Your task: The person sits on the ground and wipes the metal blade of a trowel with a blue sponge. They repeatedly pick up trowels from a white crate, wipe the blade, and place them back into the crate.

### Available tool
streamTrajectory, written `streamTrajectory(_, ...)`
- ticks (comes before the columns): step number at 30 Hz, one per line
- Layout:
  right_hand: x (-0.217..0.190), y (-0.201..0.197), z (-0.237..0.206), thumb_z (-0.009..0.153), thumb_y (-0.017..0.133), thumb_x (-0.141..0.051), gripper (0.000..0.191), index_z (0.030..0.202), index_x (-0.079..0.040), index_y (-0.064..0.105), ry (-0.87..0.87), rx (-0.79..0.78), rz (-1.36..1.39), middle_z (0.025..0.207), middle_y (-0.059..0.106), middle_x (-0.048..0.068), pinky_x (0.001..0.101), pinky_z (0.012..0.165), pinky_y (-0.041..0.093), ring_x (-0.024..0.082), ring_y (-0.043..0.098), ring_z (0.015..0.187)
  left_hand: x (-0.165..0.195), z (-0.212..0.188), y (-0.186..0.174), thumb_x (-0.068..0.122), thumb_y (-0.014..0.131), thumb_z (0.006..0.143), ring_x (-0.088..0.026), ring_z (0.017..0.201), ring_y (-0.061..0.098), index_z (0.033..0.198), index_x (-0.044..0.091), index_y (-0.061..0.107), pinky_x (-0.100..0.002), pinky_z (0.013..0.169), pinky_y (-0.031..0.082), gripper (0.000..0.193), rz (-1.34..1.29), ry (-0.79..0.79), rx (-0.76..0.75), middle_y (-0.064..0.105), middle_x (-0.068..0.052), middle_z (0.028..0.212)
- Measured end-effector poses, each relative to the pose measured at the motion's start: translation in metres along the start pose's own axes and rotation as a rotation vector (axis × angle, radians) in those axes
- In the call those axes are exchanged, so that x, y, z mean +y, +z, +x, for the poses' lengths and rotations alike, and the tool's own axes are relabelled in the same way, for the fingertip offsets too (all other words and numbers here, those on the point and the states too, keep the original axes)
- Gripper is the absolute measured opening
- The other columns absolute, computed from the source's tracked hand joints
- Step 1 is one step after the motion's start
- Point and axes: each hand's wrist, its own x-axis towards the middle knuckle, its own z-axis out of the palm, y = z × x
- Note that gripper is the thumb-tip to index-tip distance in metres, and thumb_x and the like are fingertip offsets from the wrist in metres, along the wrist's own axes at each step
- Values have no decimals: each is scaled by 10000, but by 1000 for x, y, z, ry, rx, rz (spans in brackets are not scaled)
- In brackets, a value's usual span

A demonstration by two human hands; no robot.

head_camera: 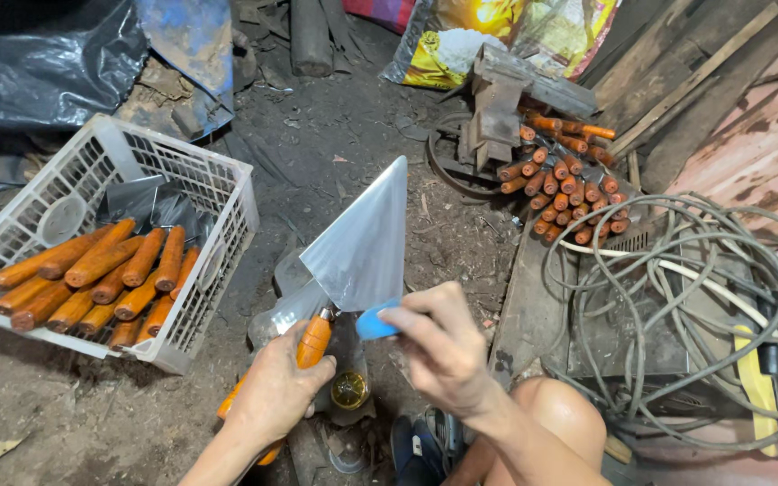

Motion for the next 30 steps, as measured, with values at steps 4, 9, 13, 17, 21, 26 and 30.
streamTrajectory(4, 4, -4, 11, 752, 767, 83, 368, 1097, -29, 705, 43, -35, -53, 1014, 620, 99, 378, 758, 516, 267, 596, 923, -5, -2, -4, 258, 737, 807, -248, 517, 637, 1393, 109, 563, -387, 575, 550, 629, 126, -15, 32, 712, -151, 735)
streamTrajectory(9, 44, -6, 17, 823, 757, 64, 239, 1036, -33, 710, 195, 150, -162, 985, 637, 128, 335, 749, 532, 273, 641, 897, -25, 2, 1, 265, 729, 758, -254, 864, 727, 1367, 30, 581, -374, 844, 546, 670, 293, 271, -17, 734, -199, 899)
streamTrajectory(13, 92, -23, 29, 904, 724, 28, 148, 1046, -12, 712, 295, 312, -223, 987, 668, 104, 306, 831, 517, 225, 663, 925, -35, 1, 8, 230, 715, 734, -241, 730, 751, 1268, 31, 619, -376, 739, 584, 578, 252, 283, -177, 746, -145, 795)
streamTrajectory(17, 112, -35, 39, 958, 726, -43, 134, 1085, 0, 717, 591, 457, 132, 962, 698, 42, 253, 806, 498, 110, 608, 877, -35, -7, 13, 143, 703, 819, -186, 476, 497, 1089, 71, 598, -356, 460, 435, 298, -332, -103, -645, 492, -65, 642)
streamTrajectory(21, 73, -31, 22, 957, 709, -26, 137, 1088, 9, 699, 501, 326, 204, 977, 669, 50, 257, 802, 485, 105, 589, 885, -30, -6, 18, 112, 659, 824, -127, 447, 470, 897, 71, 519, -304, 404, 416, 163, -640, -142, -709, 458, -15, 608)
streamTrajectory(26, 19, -14, 9, 856, 739, 26, 218, 1067, -19, 706, 236, 114, 215, 1016, 662, 94, 298, 788, 550, 194, 662, 918, -21, 1, 27, 116, 652, 802, -138, 426, 457, 861, 65, 511, -313, 380, 402, 160, -676, -167, -656, 483, -22, 607)
streamTrajectory(30, 16, -9, 14, 839, 747, 65, 226, 1046, -23, 723, 228, 79, 147, 993, 654, 111, 304, 753, 554, 220, 661, 888, -16, -5, 30, 133, 661, 795, -138, 405, 436, 853, 65, 520, -303, 366, 374, 167, -610, -181, -644, 433, -21, 556)
